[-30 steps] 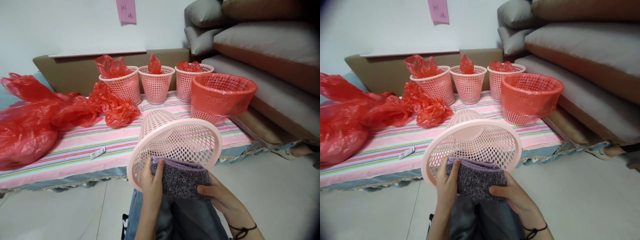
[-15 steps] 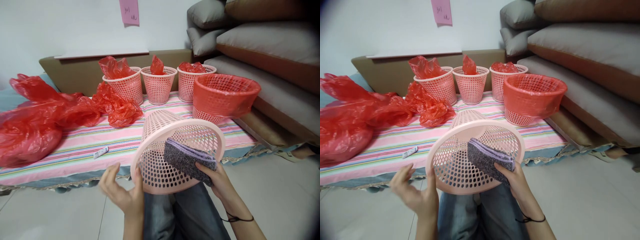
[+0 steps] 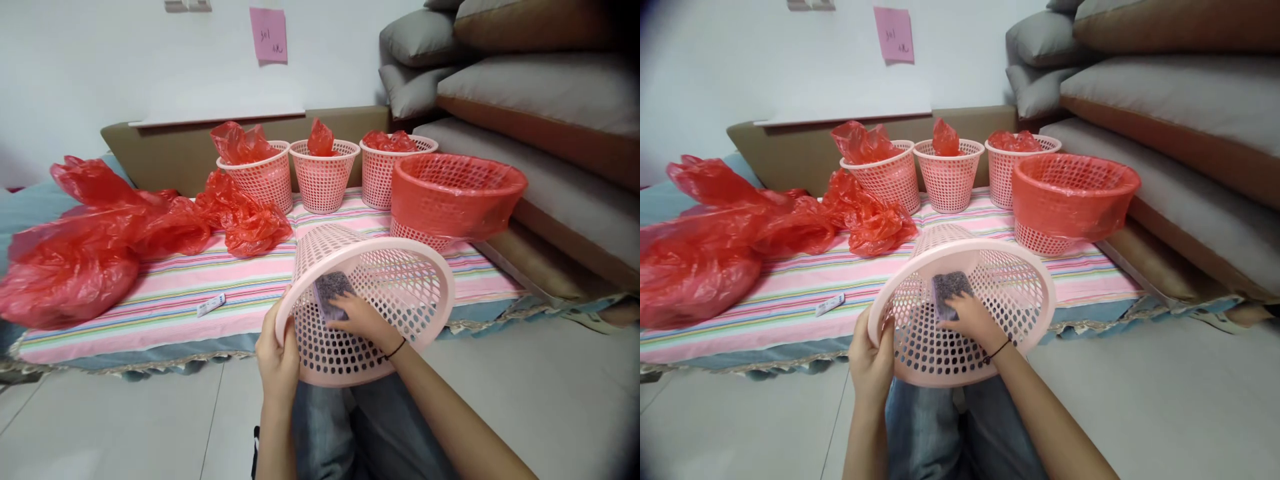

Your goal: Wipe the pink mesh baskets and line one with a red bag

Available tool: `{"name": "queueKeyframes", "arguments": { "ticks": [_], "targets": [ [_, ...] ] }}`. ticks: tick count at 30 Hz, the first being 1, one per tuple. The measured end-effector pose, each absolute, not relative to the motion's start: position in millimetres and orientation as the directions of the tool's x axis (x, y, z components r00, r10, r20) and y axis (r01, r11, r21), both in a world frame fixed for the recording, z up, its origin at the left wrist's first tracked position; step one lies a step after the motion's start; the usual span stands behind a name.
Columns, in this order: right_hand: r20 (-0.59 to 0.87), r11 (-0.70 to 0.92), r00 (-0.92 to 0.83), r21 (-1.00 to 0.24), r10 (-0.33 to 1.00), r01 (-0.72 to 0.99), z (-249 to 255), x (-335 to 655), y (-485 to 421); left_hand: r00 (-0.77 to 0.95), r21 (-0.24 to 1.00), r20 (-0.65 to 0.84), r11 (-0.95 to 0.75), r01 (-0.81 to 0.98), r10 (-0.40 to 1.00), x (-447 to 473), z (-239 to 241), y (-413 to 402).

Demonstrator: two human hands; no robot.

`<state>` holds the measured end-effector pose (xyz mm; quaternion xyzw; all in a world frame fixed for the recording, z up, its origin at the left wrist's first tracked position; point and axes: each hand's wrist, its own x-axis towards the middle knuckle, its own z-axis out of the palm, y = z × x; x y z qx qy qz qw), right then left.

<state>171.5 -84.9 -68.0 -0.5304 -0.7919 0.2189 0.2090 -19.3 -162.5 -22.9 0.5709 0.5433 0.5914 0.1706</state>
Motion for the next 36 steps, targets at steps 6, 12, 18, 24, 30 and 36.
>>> {"name": "queueKeyframes", "arguments": {
  "ticks": [6,12,18,24,30,36],
  "targets": [
    [0.002,0.197,-0.223,-0.472,0.975,0.859,-61.2,149.8,-60.7,-0.259,0.827,0.503,-0.373,0.421,0.825,-17.0,-12.7,-155.0],
    [-0.071,0.065,-0.106,-0.436,0.992,0.898,-85.8,128.7,-42.2,-0.211,0.788,0.536,-0.394,0.472,0.818,-12.2,-1.2,-140.2],
    [-0.144,0.012,-0.082,-0.432,0.986,0.902,-91.5,131.2,-45.6,-0.246,0.79,0.536,-0.376,0.485,0.808,-5.2,-1.7,-143.2],
    [-0.164,-0.02,-0.051,-0.406,0.985,0.914,-84.9,124.7,-50.3,-0.296,0.821,0.506,-0.348,0.452,0.81,-3.1,-6.5,-152.2],
    [-0.197,0.069,-0.164,-0.417,0.967,0.906,-80.2,135.2,-47.4,-0.396,0.836,0.516,-0.345,0.427,0.76,7.9,-12.5,-158.8],
    [-0.246,0.083,-0.2,-0.416,0.949,0.906,-82.0,146.8,-45.9,-0.313,0.818,0.544,-0.409,0.405,0.778,15.9,-13.1,-161.7]
  ]
}}
